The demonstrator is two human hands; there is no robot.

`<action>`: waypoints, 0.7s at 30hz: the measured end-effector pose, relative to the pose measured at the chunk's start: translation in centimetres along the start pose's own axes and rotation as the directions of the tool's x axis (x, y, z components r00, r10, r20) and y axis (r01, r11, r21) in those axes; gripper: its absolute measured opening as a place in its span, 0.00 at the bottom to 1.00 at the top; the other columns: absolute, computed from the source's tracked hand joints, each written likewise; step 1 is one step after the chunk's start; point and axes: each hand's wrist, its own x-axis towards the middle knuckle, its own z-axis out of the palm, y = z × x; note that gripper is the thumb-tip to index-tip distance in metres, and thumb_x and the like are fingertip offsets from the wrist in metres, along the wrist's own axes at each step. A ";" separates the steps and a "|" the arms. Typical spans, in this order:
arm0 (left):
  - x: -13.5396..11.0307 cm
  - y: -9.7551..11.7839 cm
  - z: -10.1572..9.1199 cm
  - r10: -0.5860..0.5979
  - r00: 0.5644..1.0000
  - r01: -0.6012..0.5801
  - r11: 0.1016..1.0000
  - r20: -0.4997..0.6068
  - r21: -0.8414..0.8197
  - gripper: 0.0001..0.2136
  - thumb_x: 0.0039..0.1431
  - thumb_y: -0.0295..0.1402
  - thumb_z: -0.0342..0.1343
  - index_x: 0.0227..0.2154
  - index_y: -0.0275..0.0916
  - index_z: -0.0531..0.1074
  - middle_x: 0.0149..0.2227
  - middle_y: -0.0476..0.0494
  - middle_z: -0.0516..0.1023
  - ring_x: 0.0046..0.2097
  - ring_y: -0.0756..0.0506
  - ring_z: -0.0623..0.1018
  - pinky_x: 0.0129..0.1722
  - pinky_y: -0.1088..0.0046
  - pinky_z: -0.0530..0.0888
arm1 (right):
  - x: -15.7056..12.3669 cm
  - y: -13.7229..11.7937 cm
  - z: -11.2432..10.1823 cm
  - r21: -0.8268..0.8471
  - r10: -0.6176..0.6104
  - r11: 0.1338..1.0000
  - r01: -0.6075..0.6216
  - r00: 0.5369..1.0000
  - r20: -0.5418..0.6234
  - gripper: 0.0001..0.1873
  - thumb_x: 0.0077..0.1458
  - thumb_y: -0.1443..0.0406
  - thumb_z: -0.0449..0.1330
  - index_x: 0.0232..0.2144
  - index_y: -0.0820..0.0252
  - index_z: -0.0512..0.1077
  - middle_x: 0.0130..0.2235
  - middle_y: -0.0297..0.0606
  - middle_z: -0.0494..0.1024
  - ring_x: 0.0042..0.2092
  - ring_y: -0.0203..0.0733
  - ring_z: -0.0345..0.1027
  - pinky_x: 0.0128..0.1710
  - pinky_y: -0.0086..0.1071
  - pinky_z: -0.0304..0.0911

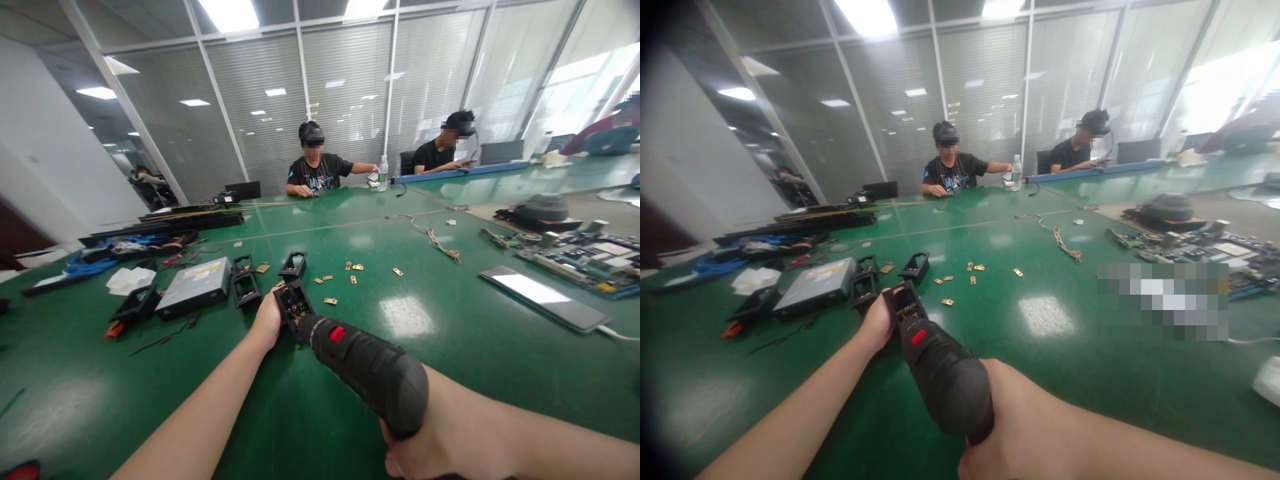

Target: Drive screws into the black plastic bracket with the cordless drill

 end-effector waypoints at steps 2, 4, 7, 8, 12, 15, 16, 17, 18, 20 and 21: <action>0.1 -0.1 -0.1 -0.014 1.000 0.014 1.000 0.025 -0.011 0.13 0.50 0.45 0.60 0.30 0.41 0.71 0.27 0.49 0.77 0.31 0.43 0.79 0.34 0.66 0.75 | -0.1 -0.3 0.0 0.003 0.021 1.000 -0.021 1.000 -0.001 0.11 0.37 0.71 0.64 0.20 0.60 0.64 0.23 0.27 0.64 0.25 0.31 0.57 0.19 0.23 0.48; 0.2 -0.2 -0.2 -0.026 0.999 0.027 0.999 0.041 -0.029 0.13 0.50 0.45 0.60 0.30 0.41 0.70 0.27 0.49 0.77 0.31 0.43 0.79 0.34 0.67 0.75 | -0.1 -0.6 -0.1 0.003 0.033 0.999 -0.033 0.999 -0.002 0.10 0.37 0.72 0.64 0.21 0.60 0.65 0.23 0.27 0.66 0.25 0.31 0.58 0.19 0.23 0.49; 0.3 -0.3 -0.2 -0.034 0.999 0.036 0.999 0.043 -0.040 0.13 0.50 0.44 0.60 0.32 0.40 0.71 0.27 0.49 0.77 0.31 0.43 0.79 0.34 0.66 0.75 | -0.3 -1.1 -0.2 0.028 0.005 1.000 -0.006 1.000 0.012 0.09 0.38 0.72 0.64 0.20 0.61 0.66 0.23 0.28 0.68 0.25 0.31 0.59 0.20 0.23 0.52; 0.3 -0.3 -0.2 -0.035 0.998 0.037 0.999 0.045 -0.040 0.13 0.50 0.44 0.60 0.32 0.40 0.71 0.27 0.49 0.77 0.31 0.43 0.79 0.34 0.66 0.75 | -0.3 -1.2 -0.3 0.039 -0.013 0.999 0.012 1.000 0.019 0.09 0.38 0.72 0.64 0.20 0.61 0.66 0.23 0.28 0.69 0.26 0.31 0.60 0.20 0.23 0.53; 0.3 -0.2 -0.1 -0.025 0.999 0.028 0.998 0.046 -0.053 0.13 0.49 0.44 0.60 0.32 0.40 0.71 0.26 0.50 0.76 0.30 0.43 0.78 0.34 0.66 0.75 | -0.2 -0.9 -0.4 0.048 -0.042 0.998 0.040 0.999 0.036 0.09 0.38 0.72 0.66 0.20 0.62 0.67 0.23 0.27 0.69 0.25 0.31 0.59 0.20 0.23 0.52; 0.3 -0.2 -0.1 -0.020 0.999 0.022 0.998 0.032 -0.050 0.12 0.48 0.42 0.61 0.31 0.41 0.70 0.25 0.50 0.76 0.29 0.43 0.78 0.33 0.66 0.75 | -0.1 -0.7 -0.4 0.034 -0.030 0.999 0.029 0.999 0.024 0.10 0.38 0.73 0.66 0.20 0.62 0.67 0.23 0.27 0.70 0.25 0.31 0.60 0.20 0.23 0.52; 0.3 -0.3 -0.1 -0.023 0.999 0.024 0.999 0.034 -0.048 0.12 0.48 0.43 0.61 0.31 0.41 0.70 0.25 0.50 0.76 0.29 0.43 0.78 0.33 0.66 0.75 | -0.1 -0.7 -0.4 0.033 -0.028 0.999 0.028 0.999 0.023 0.10 0.38 0.73 0.66 0.20 0.62 0.67 0.23 0.27 0.70 0.25 0.31 0.60 0.20 0.23 0.52; 0.4 -0.3 -0.1 -0.024 0.999 0.026 0.998 0.038 -0.048 0.12 0.48 0.43 0.61 0.31 0.41 0.71 0.26 0.50 0.76 0.29 0.43 0.78 0.33 0.66 0.75 | -0.1 -0.8 -0.4 0.030 -0.031 0.999 0.030 0.999 0.022 0.10 0.38 0.73 0.66 0.20 0.62 0.67 0.23 0.27 0.70 0.25 0.31 0.61 0.20 0.23 0.53; 0.4 -0.3 -0.2 -0.025 0.999 0.028 0.998 0.044 -0.049 0.12 0.49 0.43 0.60 0.31 0.41 0.71 0.26 0.49 0.76 0.30 0.43 0.78 0.33 0.66 0.75 | -0.1 -0.8 -0.4 0.034 -0.035 0.999 0.034 0.999 0.025 0.09 0.38 0.73 0.66 0.20 0.61 0.67 0.23 0.27 0.70 0.25 0.31 0.61 0.20 0.23 0.53; 0.5 -0.4 -0.2 -0.026 0.998 0.029 0.998 0.049 -0.054 0.13 0.50 0.44 0.59 0.31 0.40 0.72 0.26 0.49 0.77 0.30 0.43 0.78 0.33 0.66 0.75 | -0.1 -1.0 -0.3 0.037 -0.047 0.998 0.046 0.999 0.022 0.09 0.38 0.73 0.66 0.20 0.61 0.67 0.23 0.27 0.70 0.26 0.31 0.62 0.21 0.23 0.54; 0.5 -0.5 -0.2 -0.029 0.998 0.031 0.998 0.047 -0.054 0.12 0.50 0.44 0.59 0.31 0.40 0.72 0.26 0.49 0.77 0.30 0.43 0.78 0.33 0.66 0.75 | -0.1 -1.0 -0.3 0.040 -0.046 0.998 0.046 0.999 0.020 0.10 0.38 0.73 0.66 0.20 0.61 0.67 0.23 0.27 0.70 0.26 0.31 0.61 0.21 0.22 0.54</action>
